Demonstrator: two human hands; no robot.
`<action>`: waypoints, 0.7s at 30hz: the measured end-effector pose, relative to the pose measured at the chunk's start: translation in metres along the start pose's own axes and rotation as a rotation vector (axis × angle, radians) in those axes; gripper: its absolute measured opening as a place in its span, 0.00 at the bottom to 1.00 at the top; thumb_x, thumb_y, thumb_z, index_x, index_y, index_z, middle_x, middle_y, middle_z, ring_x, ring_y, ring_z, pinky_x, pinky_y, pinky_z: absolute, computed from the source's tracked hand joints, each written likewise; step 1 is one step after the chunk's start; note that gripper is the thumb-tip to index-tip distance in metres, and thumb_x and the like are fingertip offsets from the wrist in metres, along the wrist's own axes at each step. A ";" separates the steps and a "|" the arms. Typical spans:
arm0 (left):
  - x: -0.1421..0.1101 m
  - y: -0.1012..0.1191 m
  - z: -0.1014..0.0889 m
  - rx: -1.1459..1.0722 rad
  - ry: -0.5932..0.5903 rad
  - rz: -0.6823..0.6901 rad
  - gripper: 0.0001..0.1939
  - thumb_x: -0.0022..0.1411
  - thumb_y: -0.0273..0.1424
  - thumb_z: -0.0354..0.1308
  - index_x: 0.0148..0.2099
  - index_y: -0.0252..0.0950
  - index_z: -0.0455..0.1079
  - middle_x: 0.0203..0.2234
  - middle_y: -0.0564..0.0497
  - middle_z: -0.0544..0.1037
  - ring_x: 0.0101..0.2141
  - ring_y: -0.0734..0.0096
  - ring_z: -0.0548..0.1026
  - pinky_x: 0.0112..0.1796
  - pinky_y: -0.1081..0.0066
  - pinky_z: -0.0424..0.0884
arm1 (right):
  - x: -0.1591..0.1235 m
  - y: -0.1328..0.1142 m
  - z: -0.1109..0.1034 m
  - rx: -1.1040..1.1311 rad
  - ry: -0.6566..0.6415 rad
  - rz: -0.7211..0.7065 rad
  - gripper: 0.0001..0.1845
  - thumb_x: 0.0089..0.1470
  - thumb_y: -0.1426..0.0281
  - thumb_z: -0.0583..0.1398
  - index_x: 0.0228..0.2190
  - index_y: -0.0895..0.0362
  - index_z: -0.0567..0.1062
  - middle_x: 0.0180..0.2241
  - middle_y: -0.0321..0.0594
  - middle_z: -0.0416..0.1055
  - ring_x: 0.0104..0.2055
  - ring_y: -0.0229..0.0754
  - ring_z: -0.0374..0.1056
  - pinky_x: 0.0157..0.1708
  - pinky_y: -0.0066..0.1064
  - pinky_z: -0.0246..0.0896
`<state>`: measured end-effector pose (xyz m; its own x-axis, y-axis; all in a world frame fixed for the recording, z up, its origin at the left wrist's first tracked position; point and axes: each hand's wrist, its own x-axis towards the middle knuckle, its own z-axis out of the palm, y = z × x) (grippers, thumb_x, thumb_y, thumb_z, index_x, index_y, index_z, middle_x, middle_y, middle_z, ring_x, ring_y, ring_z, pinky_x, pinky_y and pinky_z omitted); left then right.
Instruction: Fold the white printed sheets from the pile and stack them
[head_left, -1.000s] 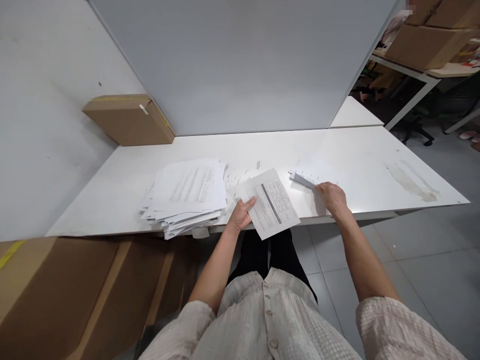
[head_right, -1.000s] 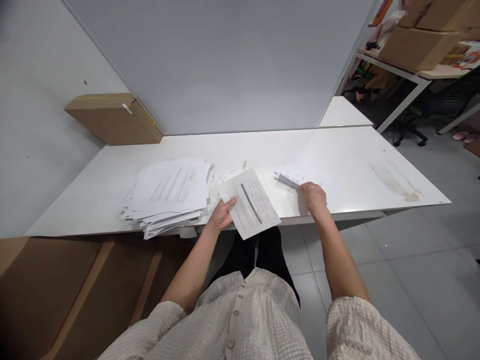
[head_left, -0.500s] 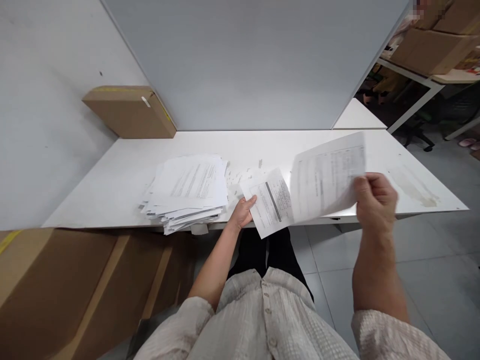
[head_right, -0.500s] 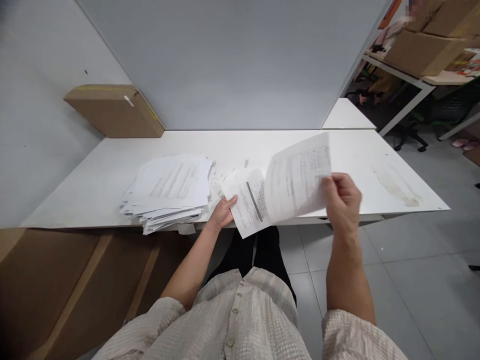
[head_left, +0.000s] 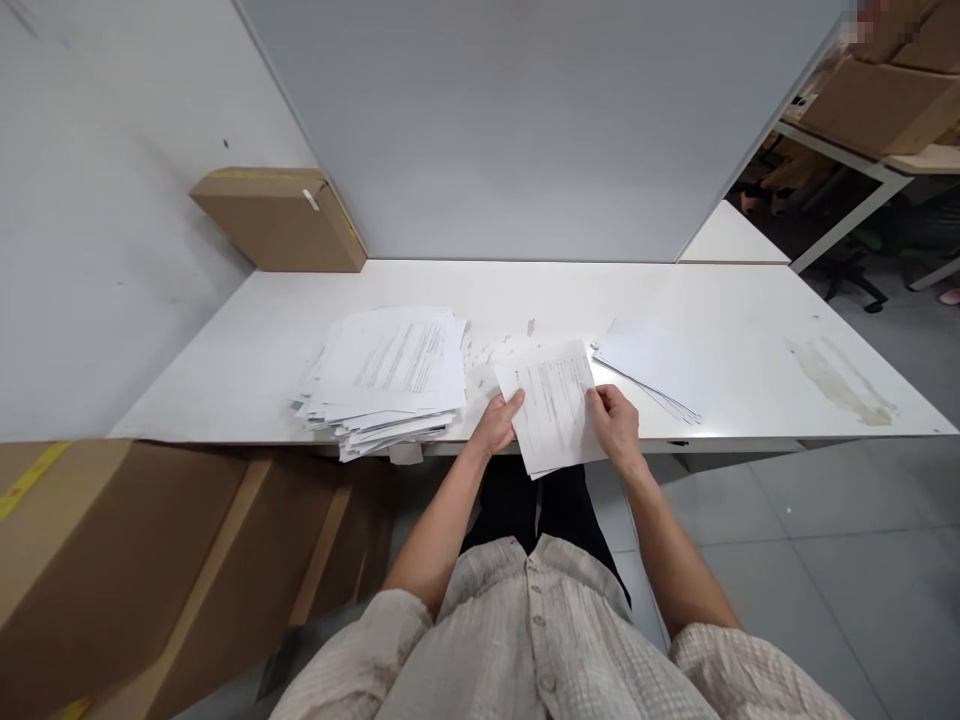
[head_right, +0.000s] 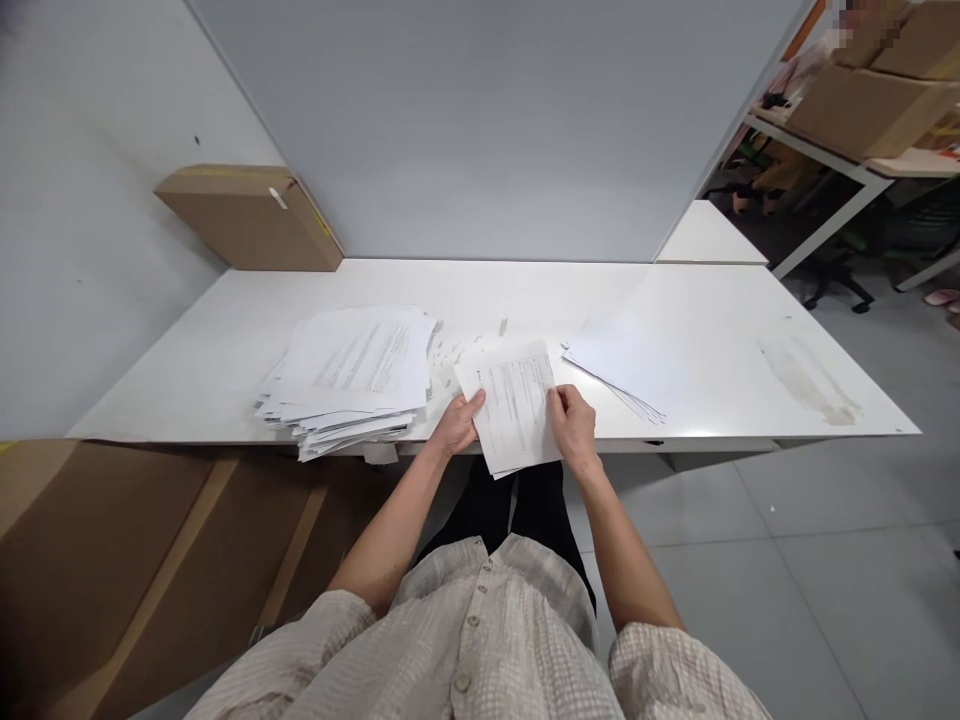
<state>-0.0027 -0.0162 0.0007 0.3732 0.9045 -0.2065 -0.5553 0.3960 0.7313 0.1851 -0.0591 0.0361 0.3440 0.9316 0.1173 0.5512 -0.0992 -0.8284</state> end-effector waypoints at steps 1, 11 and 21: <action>0.000 0.000 0.000 0.006 -0.004 0.000 0.23 0.49 0.39 0.67 0.44 0.30 0.74 0.41 0.40 0.79 0.52 0.49 0.70 0.56 0.52 0.62 | -0.001 -0.001 0.001 -0.008 -0.019 -0.018 0.18 0.55 0.55 0.51 0.29 0.56 0.70 0.24 0.37 0.67 0.27 0.39 0.60 0.27 0.31 0.53; -0.015 0.024 0.018 0.218 -0.085 0.078 0.23 0.52 0.40 0.64 0.48 0.32 0.73 0.44 0.42 0.78 0.52 0.50 0.70 0.54 0.53 0.63 | 0.000 -0.007 -0.013 0.364 -0.230 0.009 0.21 0.53 0.54 0.56 0.43 0.55 0.69 0.40 0.45 0.72 0.42 0.46 0.67 0.39 0.39 0.64; -0.031 0.056 0.054 0.435 0.049 0.519 0.16 0.53 0.38 0.63 0.43 0.36 0.72 0.39 0.48 0.79 0.44 0.60 0.74 0.47 0.63 0.67 | 0.002 -0.026 -0.009 0.570 -0.088 -0.182 0.15 0.54 0.55 0.56 0.37 0.52 0.67 0.38 0.42 0.71 0.42 0.45 0.68 0.45 0.39 0.63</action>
<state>-0.0055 -0.0300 0.0831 0.0994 0.9703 0.2204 -0.2997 -0.1821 0.9365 0.1784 -0.0578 0.0630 0.2048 0.9438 0.2596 0.0928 0.2453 -0.9650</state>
